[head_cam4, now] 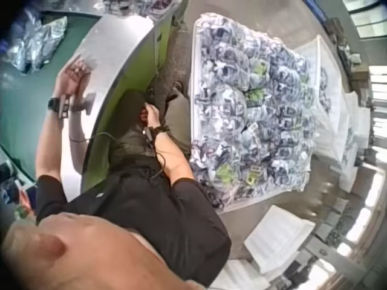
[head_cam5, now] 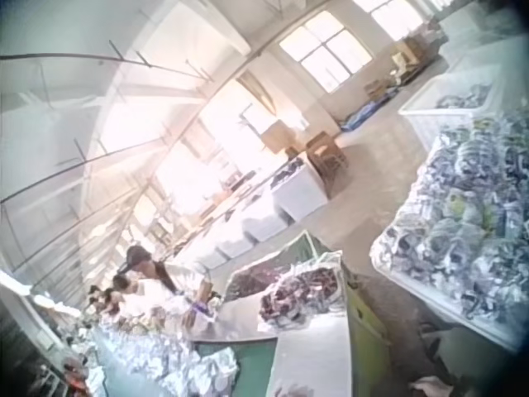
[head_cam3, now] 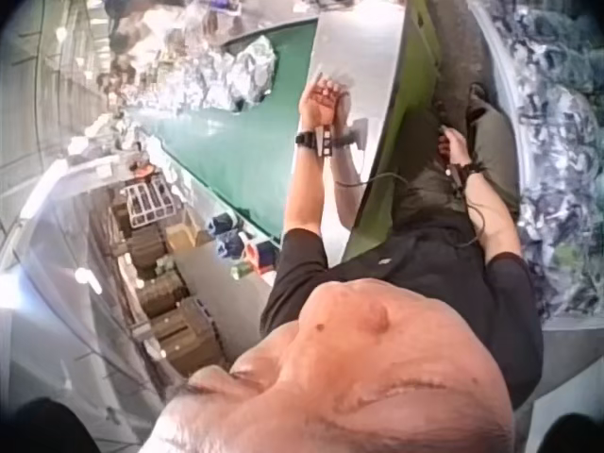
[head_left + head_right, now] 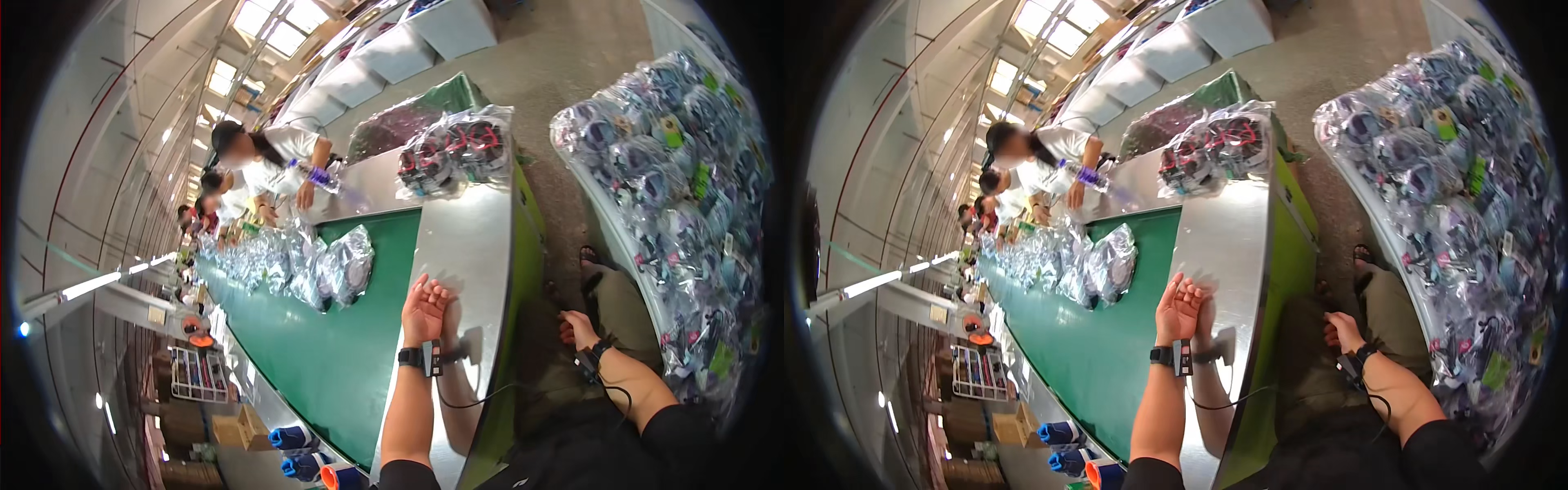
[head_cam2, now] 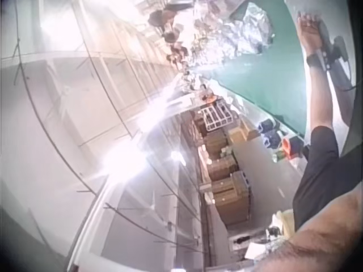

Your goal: The person repeatedly picks up packaged footwear from a green conveyor belt and places them into a large white plastic bin. The person handles the items one at a time, moving them from the belt to the bin in a repetitive cycle.

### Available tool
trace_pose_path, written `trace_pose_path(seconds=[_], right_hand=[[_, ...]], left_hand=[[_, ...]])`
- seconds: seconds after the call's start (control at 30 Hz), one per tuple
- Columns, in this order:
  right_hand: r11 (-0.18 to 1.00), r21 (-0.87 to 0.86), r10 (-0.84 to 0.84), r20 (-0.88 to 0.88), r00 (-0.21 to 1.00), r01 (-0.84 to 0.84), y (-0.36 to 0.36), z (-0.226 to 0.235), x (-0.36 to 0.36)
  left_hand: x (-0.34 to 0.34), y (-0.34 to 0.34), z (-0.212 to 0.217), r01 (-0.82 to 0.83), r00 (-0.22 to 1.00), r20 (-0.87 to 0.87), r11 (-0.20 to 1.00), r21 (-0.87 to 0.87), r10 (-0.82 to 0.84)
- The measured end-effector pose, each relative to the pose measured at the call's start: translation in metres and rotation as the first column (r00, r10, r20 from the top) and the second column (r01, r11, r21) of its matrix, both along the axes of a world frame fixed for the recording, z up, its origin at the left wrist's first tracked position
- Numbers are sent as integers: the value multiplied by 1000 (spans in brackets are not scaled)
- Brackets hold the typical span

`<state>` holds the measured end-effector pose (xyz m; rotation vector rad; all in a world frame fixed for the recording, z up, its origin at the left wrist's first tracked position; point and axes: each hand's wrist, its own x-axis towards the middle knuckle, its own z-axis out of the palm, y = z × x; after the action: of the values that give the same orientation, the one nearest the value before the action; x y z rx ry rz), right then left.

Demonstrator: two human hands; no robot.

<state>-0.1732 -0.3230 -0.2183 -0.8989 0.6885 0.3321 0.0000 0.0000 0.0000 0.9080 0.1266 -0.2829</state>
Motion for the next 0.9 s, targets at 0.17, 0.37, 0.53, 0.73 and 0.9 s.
trace_pose_path(seconds=[0.17,0.37,0.53,0.73,0.9], right_hand=[[997,69,-33,-30,999,35,23,2,6],[999,-5,-45,-95,994,45,15,-4,11],[1000,-23,-1,-101,995,-2,18,5,11],[999,-47,-24,-100,995,20,18,-1,11],[995,-79,-64,-84,994,57,14,1,10]], left_hand=[[31,54,57,-78,992,-61,931,357,107],[107,188,35,-664,742,585,247,705,327],[142,275,21,-404,855,308,162,900,418],[150,261,4,-185,911,-53,520,834,409],[95,174,10,-480,874,379,417,771,304]])
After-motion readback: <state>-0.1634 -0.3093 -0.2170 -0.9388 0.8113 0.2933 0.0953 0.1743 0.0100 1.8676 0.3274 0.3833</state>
